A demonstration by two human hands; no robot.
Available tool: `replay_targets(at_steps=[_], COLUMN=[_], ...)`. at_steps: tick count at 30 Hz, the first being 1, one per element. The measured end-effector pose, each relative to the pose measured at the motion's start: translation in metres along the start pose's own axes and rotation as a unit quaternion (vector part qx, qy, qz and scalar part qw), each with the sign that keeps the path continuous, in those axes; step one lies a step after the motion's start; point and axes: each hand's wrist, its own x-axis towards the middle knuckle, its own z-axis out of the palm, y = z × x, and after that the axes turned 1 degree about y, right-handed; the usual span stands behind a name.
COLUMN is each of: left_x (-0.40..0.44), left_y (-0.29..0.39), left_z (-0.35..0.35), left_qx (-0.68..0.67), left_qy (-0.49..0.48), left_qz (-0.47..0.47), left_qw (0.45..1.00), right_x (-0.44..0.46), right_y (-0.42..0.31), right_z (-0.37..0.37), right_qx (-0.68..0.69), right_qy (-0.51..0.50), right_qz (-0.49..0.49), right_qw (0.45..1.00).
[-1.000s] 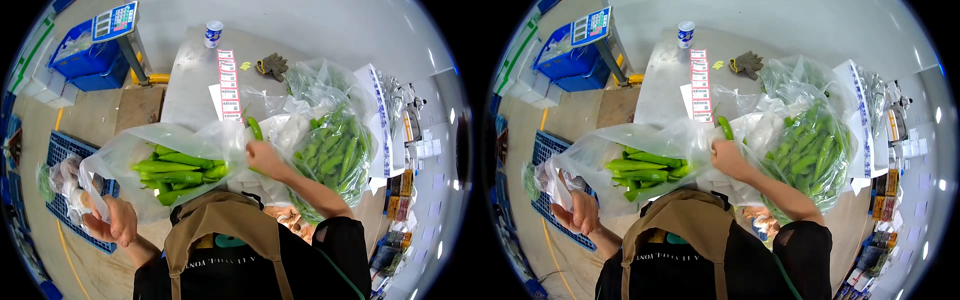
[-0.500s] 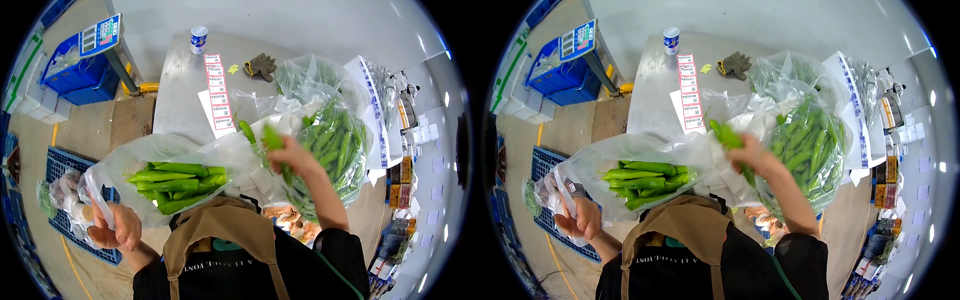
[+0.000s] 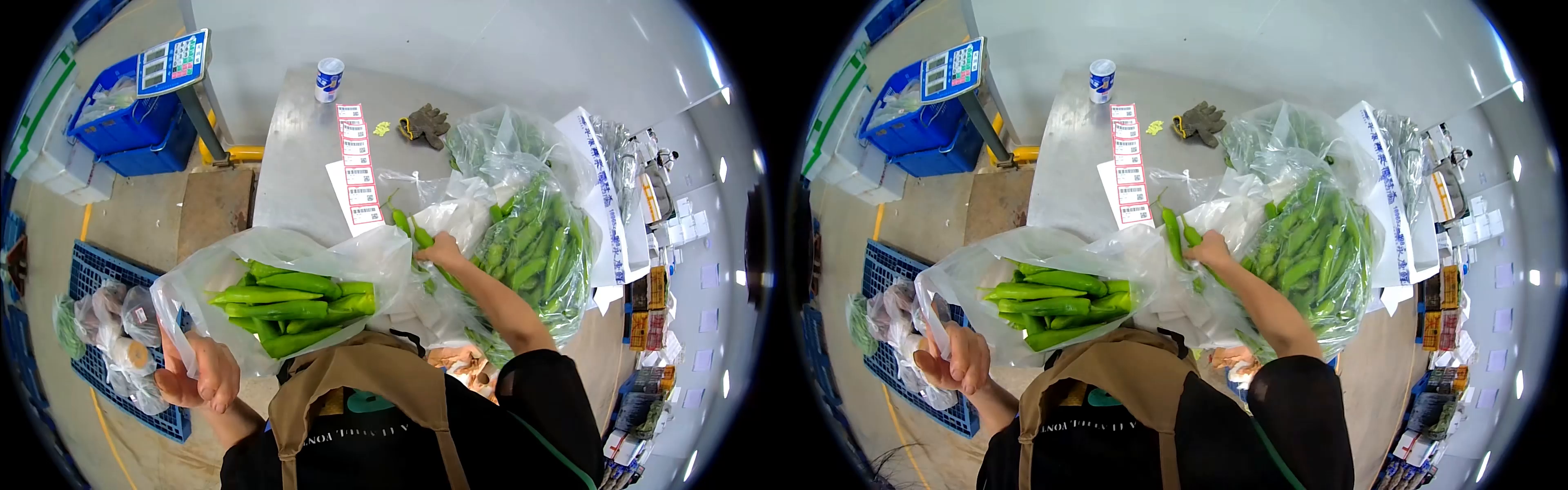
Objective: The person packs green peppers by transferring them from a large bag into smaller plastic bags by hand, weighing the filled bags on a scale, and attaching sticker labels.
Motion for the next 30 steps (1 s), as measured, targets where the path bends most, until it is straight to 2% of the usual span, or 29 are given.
replay_targets(at_steps=[2, 3, 4, 7, 8, 11, 14, 17, 20, 26, 29, 30], left_x=[0.002, 0.002, 0.003, -0.002, -0.002, -0.001, 0.000, 0.002, -0.002, -0.008, -0.003, -0.003], left_y=[-0.002, -0.003, -0.003, 0.000, 0.000, -0.001, -0.003, -0.003, -0.002, 0.004, -0.002, -0.002], left_z=[0.001, 0.002, 0.002, -0.004, -0.003, -0.004, -0.006, -0.006, -0.006, -0.005, -0.002, 0.000], left_qx=[-0.006, -0.004, -0.002, -0.004, -0.002, -0.007, -0.016, -0.010, -0.009, -0.012, -0.013, -0.009], left_qy=[0.004, 0.008, 0.012, 0.001, 0.001, -0.004, -0.006, -0.009, -0.003, 0.047, 0.047, 0.049], left_qz=[0.005, 0.005, 0.003, 0.002, -0.001, -0.002, -0.003, 0.000, 0.005, -0.021, -0.027, -0.036], left_qw=[1.000, 1.000, 1.000, 1.000, 1.000, 1.000, 1.000, 1.000, 1.000, 0.999, 0.998, 0.998], right_x=[0.029, 0.043, 0.047, 0.038, 0.023, 0.007, -0.025, -0.016, -0.019, -0.012, 0.005, 0.014], right_y=[0.016, 0.021, 0.018, 0.016, 0.016, 0.028, 0.002, 0.021, 0.012, -0.032, -0.056, -0.057], right_z=[0.006, 0.005, -0.011, -0.035, -0.039, 0.000, 0.003, 0.021, 0.015, -0.039, -0.024, -0.004], right_qx=[0.236, 0.351, 0.449, 0.427, 0.341, 0.174, 0.126, 0.108, 0.036, 0.181, 0.152, 0.180], right_qy=[-0.016, -0.025, -0.075, -0.056, -0.122, -0.166, -0.072, -0.004, -0.015, 0.083, 0.019, 0.000], right_qz=[0.047, 0.069, 0.076, 0.185, 0.151, 0.104, 0.074, 0.046, 0.074, -0.020, -0.040, -0.059], right_qw=[0.971, 0.933, 0.887, 0.883, 0.920, 0.965, 0.987, 0.993, 0.997, 0.980, 0.987, 0.982])
